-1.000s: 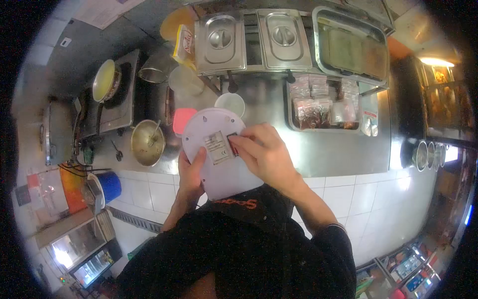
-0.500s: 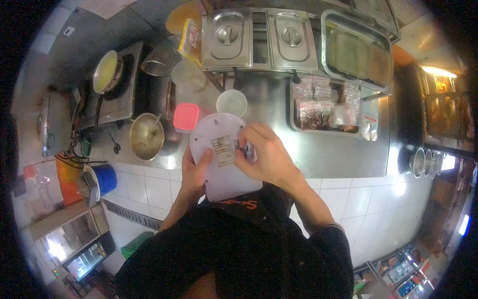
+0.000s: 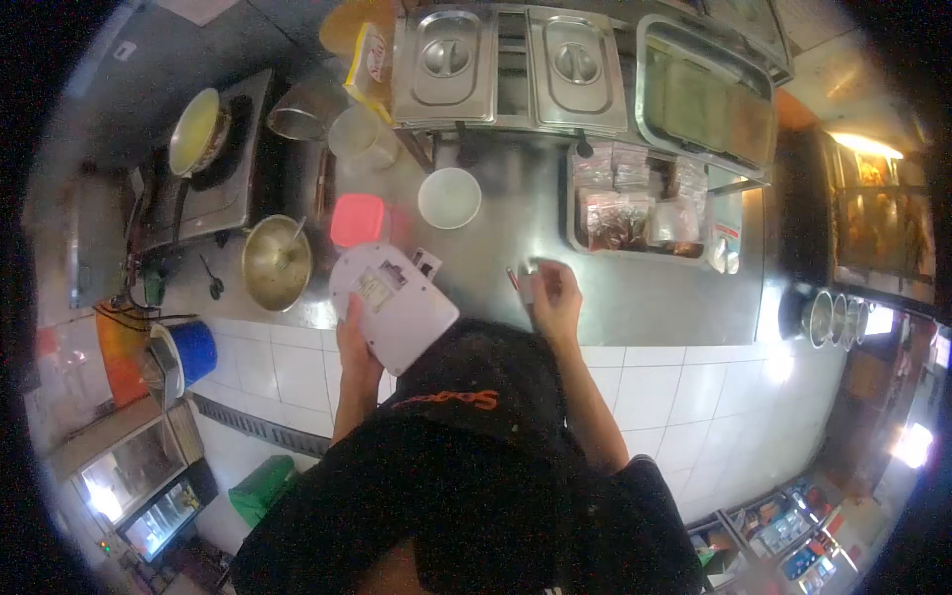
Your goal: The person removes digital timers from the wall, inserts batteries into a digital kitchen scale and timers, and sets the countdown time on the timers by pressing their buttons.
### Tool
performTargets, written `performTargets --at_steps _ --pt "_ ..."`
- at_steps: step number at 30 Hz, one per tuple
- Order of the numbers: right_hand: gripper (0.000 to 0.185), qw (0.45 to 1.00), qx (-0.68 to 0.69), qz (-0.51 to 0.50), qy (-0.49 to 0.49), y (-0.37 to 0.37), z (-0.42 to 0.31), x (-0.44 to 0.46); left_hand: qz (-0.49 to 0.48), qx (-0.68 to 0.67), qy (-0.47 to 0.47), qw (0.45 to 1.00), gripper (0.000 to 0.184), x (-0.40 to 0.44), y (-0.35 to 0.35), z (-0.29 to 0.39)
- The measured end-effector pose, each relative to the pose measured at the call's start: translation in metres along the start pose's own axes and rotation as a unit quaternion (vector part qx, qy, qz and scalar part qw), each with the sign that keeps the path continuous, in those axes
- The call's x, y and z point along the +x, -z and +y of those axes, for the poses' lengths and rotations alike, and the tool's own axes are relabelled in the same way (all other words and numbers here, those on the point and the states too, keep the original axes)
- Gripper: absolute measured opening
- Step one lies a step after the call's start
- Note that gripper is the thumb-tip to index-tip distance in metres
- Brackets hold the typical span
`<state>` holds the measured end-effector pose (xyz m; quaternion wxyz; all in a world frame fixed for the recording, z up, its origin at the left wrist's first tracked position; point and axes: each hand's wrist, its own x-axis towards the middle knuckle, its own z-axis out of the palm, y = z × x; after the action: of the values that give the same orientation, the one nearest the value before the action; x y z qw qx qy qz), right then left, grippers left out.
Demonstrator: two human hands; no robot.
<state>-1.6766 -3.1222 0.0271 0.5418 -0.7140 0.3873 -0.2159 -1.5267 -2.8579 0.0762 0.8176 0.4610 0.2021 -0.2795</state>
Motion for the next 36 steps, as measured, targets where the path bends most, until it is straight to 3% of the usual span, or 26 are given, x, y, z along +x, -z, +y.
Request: performTargets --at_steps 1,3,4,5,8,11,15,16,18,22,25,28,31,33,34,36 --pt "0.026 1.000 -0.004 0.002 0.001 0.007 0.006 -0.001 0.017 -0.002 -0.008 1.000 0.044 0.001 0.006 -0.001" --pt "0.032 0.971 -0.152 -0.084 0.166 0.015 0.012 -0.009 0.035 0.000 -0.012 0.999 0.045 0.001 0.019 -0.003" --pt "0.036 0.981 -0.127 -0.119 0.086 0.015 0.013 -0.016 0.032 -0.001 -0.018 0.999 0.045 0.004 0.024 -0.005" --pt "0.036 0.981 -0.127 -0.120 0.088 0.014 0.015 -0.013 0.031 -0.004 -0.025 0.999 0.046 0.007 0.027 -0.008" --pt "0.033 0.959 -0.185 -0.062 0.206 0.003 0.015 0.003 0.054 0.005 -0.036 0.998 0.047 0.016 0.041 -0.013" --pt "0.028 0.954 -0.180 -0.070 0.229 -0.022 0.014 0.020 0.043 0.009 -0.050 0.998 0.048 0.021 0.057 -0.011" --pt "0.037 0.925 -0.193 -0.280 0.171 -0.070 -0.009 0.019 0.052 0.025 -0.065 0.996 0.049 0.027 0.084 -0.010" --pt "0.037 0.925 -0.190 -0.279 0.173 -0.086 -0.013 0.018 0.047 0.036 -0.067 0.996 0.050 0.027 0.089 -0.009" --pt "0.037 0.898 -0.175 -0.248 0.319 -0.119 -0.011 0.017 0.041 0.048 -0.070 0.996 0.050 0.025 0.095 -0.008" --pt "0.034 0.860 -0.234 -0.260 0.372 -0.161 -0.006 0.032 0.047 0.044 -0.080 0.995 0.051 0.020 0.094 -0.008" --pt "0.035 0.807 -0.322 -0.334 0.365 -0.158 -0.004 0.041 0.046 0.031 -0.081 0.995 0.051 0.016 0.093 -0.008" --pt "0.020 0.793 -0.343 -0.336 0.375 -0.147 -0.014 0.038 0.045 0.025 -0.076 0.996 0.051 0.016 0.086 -0.008" --pt "0.012 0.836 -0.306 -0.278 0.361 -0.138 -0.017 0.034 0.038 0.028 -0.075 0.996 0.050 0.017 0.076 -0.007" --pt "0.016 0.919 -0.081 -0.290 0.254 -0.127 -0.032 0.034 0.032 0.027 -0.078 0.996 0.050 0.017 0.065 -0.005" --pt "0.016 0.918 -0.082 -0.293 0.256 -0.119 -0.040 0.032 0.030 0.030 -0.078 0.996 0.049 0.014 0.059 -0.002" --pt "0.022 0.936 0.074 -0.344 -0.015 -0.100 -0.061 0.025 0.033 0.031 -0.079 0.996 0.049 0.009 0.047 0.005"
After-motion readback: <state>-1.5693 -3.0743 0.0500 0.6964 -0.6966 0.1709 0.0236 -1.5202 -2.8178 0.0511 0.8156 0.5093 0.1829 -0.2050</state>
